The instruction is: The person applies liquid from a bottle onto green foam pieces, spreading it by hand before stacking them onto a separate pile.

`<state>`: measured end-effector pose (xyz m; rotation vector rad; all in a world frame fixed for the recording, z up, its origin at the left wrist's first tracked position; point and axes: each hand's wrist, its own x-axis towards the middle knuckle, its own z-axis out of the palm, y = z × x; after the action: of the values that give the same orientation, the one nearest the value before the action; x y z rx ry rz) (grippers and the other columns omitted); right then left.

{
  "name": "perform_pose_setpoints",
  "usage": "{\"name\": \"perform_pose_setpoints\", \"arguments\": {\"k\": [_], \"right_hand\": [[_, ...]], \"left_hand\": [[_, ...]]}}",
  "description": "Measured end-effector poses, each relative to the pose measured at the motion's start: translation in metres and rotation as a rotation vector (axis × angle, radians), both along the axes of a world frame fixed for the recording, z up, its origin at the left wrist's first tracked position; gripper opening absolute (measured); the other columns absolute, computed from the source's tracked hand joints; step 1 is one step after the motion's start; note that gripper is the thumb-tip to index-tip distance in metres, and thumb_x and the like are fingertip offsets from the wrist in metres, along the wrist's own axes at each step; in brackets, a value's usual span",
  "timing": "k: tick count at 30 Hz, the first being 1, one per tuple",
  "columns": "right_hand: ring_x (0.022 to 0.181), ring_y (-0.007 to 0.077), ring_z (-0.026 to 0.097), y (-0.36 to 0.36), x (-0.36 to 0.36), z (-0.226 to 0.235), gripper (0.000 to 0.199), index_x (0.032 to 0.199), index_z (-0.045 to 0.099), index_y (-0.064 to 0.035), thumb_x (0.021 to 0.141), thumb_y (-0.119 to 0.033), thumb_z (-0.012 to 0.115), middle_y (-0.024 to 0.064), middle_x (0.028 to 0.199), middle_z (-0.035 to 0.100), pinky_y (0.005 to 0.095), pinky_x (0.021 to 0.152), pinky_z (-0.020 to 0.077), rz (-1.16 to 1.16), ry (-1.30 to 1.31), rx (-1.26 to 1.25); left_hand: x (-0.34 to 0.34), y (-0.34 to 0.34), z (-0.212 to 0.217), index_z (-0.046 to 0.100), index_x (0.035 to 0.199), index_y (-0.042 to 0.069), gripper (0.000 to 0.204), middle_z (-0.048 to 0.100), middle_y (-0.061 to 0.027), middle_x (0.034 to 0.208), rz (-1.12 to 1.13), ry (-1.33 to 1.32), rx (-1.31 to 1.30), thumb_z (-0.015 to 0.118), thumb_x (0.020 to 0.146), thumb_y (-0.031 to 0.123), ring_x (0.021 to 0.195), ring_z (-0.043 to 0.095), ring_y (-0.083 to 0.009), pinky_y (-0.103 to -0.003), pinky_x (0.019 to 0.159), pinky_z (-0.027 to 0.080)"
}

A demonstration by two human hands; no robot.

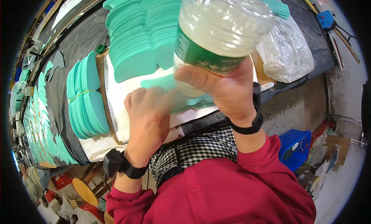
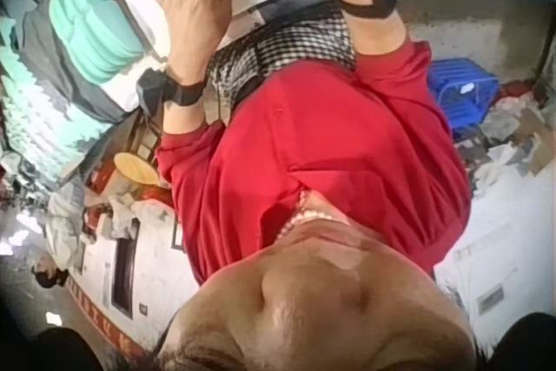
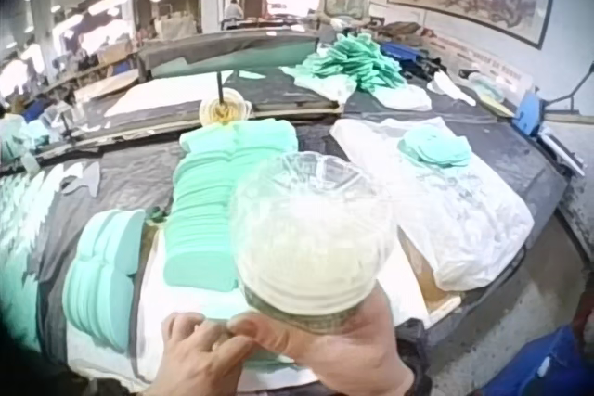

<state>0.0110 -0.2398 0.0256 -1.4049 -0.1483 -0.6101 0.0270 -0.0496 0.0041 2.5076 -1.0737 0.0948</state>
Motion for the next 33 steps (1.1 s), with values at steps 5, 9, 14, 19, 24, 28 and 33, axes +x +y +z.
{"name": "perform_pose_setpoints", "arguments": {"k": [5,9,14,19,24,28,33], "right_hand": [[0.098,0.022,0.068,-0.07,-0.037,-0.002,0.053,0.128,0.057,-0.0016,0.081,-0.008,0.081,0.013,0.111,0.069,0.0387,0.091,0.0549,-0.302,0.139,-0.058],[0.102,0.0284,0.067,-0.059,-0.044,-0.004,0.057,0.133,0.051,0.0009,0.083,-0.006,0.078,0.0194,0.113,0.067,0.044,0.096,0.0531,-0.399,0.049,-0.108],[0.108,0.0255,0.065,0.002,-0.005,0.004,0.061,0.132,0.054,-0.0004,0.078,-0.001,0.081,0.0155,0.118,0.066,0.0404,0.097,0.0521,-0.065,0.052,-0.094],[0.103,0.0166,0.066,0.065,0.018,0.009,0.068,0.127,0.045,-0.0015,0.073,-0.003,0.087,0.0103,0.114,0.066,0.0301,0.086,0.0561,0.131,0.168,-0.013],[0.11,0.023,0.064,0.072,-0.008,0.002,0.077,0.136,0.047,-0.0039,0.07,-0.01,0.087,0.0116,0.125,0.061,0.0333,0.092,0.0517,0.127,0.18,-0.357],[0.116,0.0244,0.061,0.021,-0.041,-0.006,0.069,0.136,0.05,-0.0017,0.076,-0.006,0.083,0.0116,0.127,0.061,0.0361,0.096,0.0504,-0.018,0.092,-0.794],[0.104,0.0253,0.065,-0.057,-0.055,-0.005,0.058,0.13,0.053,-0.0001,0.079,-0.005,0.081,0.0144,0.112,0.066,0.0398,0.093,0.0526,-0.416,0.045,-0.287]], "left_hand": [[-0.012,0.027,-0.001,0.069,0.111,0.013,0.037,0.061,-0.0033,0.107,0.081,0.036,-0.039,0.061,0.08,-0.004,0.1,0.05,-0.0301,-0.042,0.093,0.038],[-0.014,0.038,-0.006,0.07,0.107,0.011,0.039,0.062,-0.0042,0.112,0.128,0.094,-0.115,0.058,0.076,-0.01,0.105,0.049,-0.0313,-0.042,0.094,0.039],[-0.02,0.052,-0.007,0.07,0.101,0.009,0.036,0.062,-0.0059,0.113,0.186,0.117,-0.235,0.057,0.075,-0.013,0.112,0.049,-0.0319,-0.041,0.096,0.04],[-0.03,0.073,-0.008,0.069,0.1,0.007,0.037,0.061,-0.0072,0.111,0.351,0.133,-0.272,0.054,0.074,-0.014,0.114,0.049,-0.0314,-0.042,0.098,0.04],[-0.049,0.076,-0.037,0.071,0.104,0.011,0.044,0.062,-0.0102,0.11,0.552,0.407,-0.56,0.057,0.069,-0.011,0.108,0.051,-0.0352,-0.044,0.098,0.038],[-0.025,0.06,-0.015,0.072,0.108,0.015,0.046,0.062,-0.0098,0.112,0.259,0.087,-0.191,0.056,0.071,-0.008,0.106,0.05,-0.0354,-0.043,0.097,0.038],[-0.021,0.047,-0.008,0.074,0.102,0.011,0.037,0.062,-0.0084,0.106,0.248,0.098,-0.148,0.056,0.078,-0.01,0.104,0.05,-0.0308,-0.041,0.095,0.039]]}}
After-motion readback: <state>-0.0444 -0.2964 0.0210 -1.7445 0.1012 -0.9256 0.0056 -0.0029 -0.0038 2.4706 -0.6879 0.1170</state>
